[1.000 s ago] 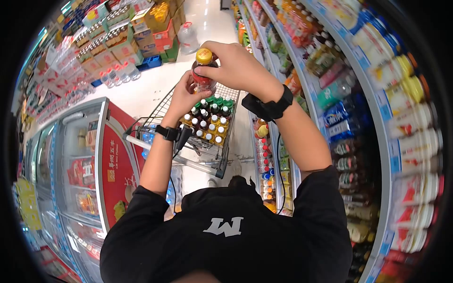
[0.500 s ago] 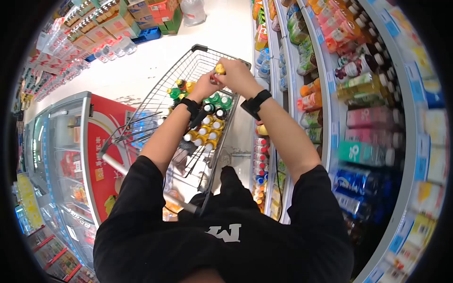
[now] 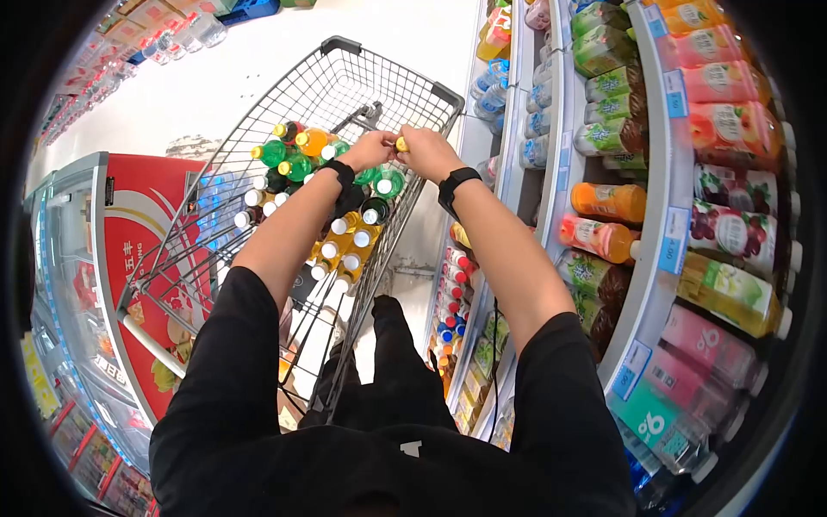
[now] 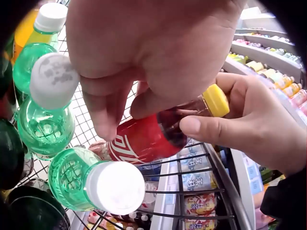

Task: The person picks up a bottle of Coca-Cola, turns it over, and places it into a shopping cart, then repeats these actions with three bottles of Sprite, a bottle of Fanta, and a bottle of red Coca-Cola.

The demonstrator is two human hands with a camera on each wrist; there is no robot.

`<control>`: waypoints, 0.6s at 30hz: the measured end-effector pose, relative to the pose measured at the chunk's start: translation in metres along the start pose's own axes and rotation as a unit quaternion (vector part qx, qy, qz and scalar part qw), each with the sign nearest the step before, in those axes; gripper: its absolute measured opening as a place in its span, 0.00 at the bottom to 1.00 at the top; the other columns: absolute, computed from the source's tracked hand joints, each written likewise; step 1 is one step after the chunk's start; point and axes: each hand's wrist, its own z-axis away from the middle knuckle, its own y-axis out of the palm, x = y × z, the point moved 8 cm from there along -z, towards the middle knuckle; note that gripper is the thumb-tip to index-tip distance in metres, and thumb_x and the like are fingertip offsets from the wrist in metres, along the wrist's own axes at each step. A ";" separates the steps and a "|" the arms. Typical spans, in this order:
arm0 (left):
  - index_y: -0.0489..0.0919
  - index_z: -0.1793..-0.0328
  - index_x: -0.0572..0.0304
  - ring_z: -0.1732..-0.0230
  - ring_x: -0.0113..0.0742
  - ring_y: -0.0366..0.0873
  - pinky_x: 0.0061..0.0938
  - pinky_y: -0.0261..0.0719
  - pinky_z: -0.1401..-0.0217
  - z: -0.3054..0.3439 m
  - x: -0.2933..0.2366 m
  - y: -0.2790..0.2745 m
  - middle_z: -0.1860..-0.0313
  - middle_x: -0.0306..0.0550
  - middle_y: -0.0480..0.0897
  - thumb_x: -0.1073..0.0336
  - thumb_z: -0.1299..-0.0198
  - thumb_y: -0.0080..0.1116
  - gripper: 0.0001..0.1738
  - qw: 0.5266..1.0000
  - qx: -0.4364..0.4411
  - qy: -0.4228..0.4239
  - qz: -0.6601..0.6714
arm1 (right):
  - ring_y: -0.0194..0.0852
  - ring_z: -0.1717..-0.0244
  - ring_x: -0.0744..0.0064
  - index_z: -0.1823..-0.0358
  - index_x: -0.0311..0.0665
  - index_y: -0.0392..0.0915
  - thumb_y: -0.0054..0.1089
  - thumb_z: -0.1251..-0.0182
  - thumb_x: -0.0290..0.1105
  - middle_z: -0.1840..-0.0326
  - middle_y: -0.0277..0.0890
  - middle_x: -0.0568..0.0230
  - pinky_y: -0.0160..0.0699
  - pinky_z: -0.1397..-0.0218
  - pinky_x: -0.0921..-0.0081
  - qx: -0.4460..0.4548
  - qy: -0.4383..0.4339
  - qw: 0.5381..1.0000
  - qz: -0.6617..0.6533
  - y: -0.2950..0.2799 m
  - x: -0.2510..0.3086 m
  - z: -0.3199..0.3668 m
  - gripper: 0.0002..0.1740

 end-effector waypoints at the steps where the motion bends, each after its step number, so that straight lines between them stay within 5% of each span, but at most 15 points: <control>1: 0.83 0.42 0.63 0.55 0.50 0.86 0.34 0.81 0.47 0.006 -0.006 0.000 0.57 0.60 0.87 0.68 0.44 0.59 0.22 0.999 0.003 -0.013 -0.041 | 0.82 0.59 0.44 0.54 0.37 0.75 0.67 0.42 0.31 0.65 0.82 0.46 0.80 0.56 0.54 0.021 -0.007 1.000 0.012 0.008 -0.003 -0.001 0.15; 4: 0.83 0.44 0.62 0.51 0.52 0.86 0.36 0.80 0.45 0.004 0.006 0.003 0.55 0.61 0.87 0.70 0.45 0.58 0.21 0.996 0.007 -0.022 -0.090 | 0.82 0.58 0.45 0.54 0.38 0.75 0.68 0.42 0.32 0.65 0.82 0.46 0.80 0.55 0.54 0.061 -0.024 0.997 0.045 0.028 -0.008 -0.005 0.16; 6: 0.80 0.41 0.62 0.52 0.45 0.85 0.34 0.80 0.47 -0.003 0.007 0.012 0.52 0.55 0.87 0.71 0.40 0.57 0.19 0.985 0.046 0.016 -0.166 | 0.83 0.56 0.49 0.55 0.37 0.75 0.69 0.43 0.34 0.63 0.83 0.50 0.81 0.53 0.54 0.109 -0.032 0.985 0.131 0.040 -0.009 -0.008 0.17; 7: 0.79 0.41 0.65 0.45 0.54 0.82 0.38 0.78 0.42 0.004 -0.006 0.013 0.48 0.59 0.85 0.72 0.41 0.56 0.20 0.983 0.080 -0.008 -0.164 | 0.84 0.56 0.49 0.54 0.38 0.76 0.67 0.41 0.33 0.63 0.83 0.50 0.82 0.53 0.55 0.112 -0.051 0.983 0.139 0.045 -0.009 -0.009 0.15; 11: 0.78 0.41 0.66 0.43 0.54 0.81 0.37 0.78 0.41 -0.002 -0.001 0.024 0.46 0.59 0.84 0.76 0.42 0.53 0.20 0.969 0.126 -0.019 -0.212 | 0.85 0.56 0.48 0.53 0.38 0.75 0.59 0.36 0.30 0.61 0.84 0.49 0.83 0.54 0.57 0.146 -0.002 0.976 0.161 0.064 -0.025 -0.010 0.11; 14: 0.79 0.41 0.66 0.42 0.53 0.81 0.37 0.77 0.39 -0.029 0.042 0.035 0.45 0.59 0.84 0.77 0.42 0.51 0.21 0.973 0.135 0.006 -0.188 | 0.85 0.56 0.48 0.53 0.38 0.75 0.58 0.36 0.30 0.60 0.84 0.48 0.83 0.54 0.57 0.148 0.007 0.976 0.160 0.073 -0.032 -0.015 0.11; 15: 0.79 0.41 0.66 0.42 0.53 0.81 0.37 0.77 0.39 -0.027 0.038 0.034 0.45 0.59 0.84 0.77 0.42 0.51 0.21 0.973 0.136 0.007 -0.187 | 0.82 0.57 0.44 0.52 0.37 0.70 0.66 0.38 0.35 0.63 0.81 0.46 0.81 0.55 0.53 0.147 -0.010 0.977 0.153 0.077 -0.033 -0.016 0.18; 18: 0.78 0.40 0.66 0.42 0.51 0.81 0.37 0.76 0.39 -0.020 0.031 0.032 0.44 0.58 0.84 0.78 0.42 0.49 0.22 0.973 0.150 -0.009 -0.177 | 0.83 0.58 0.45 0.51 0.38 0.70 0.65 0.37 0.38 0.63 0.81 0.46 0.81 0.55 0.53 0.144 0.000 0.977 0.155 0.080 -0.038 -0.014 0.19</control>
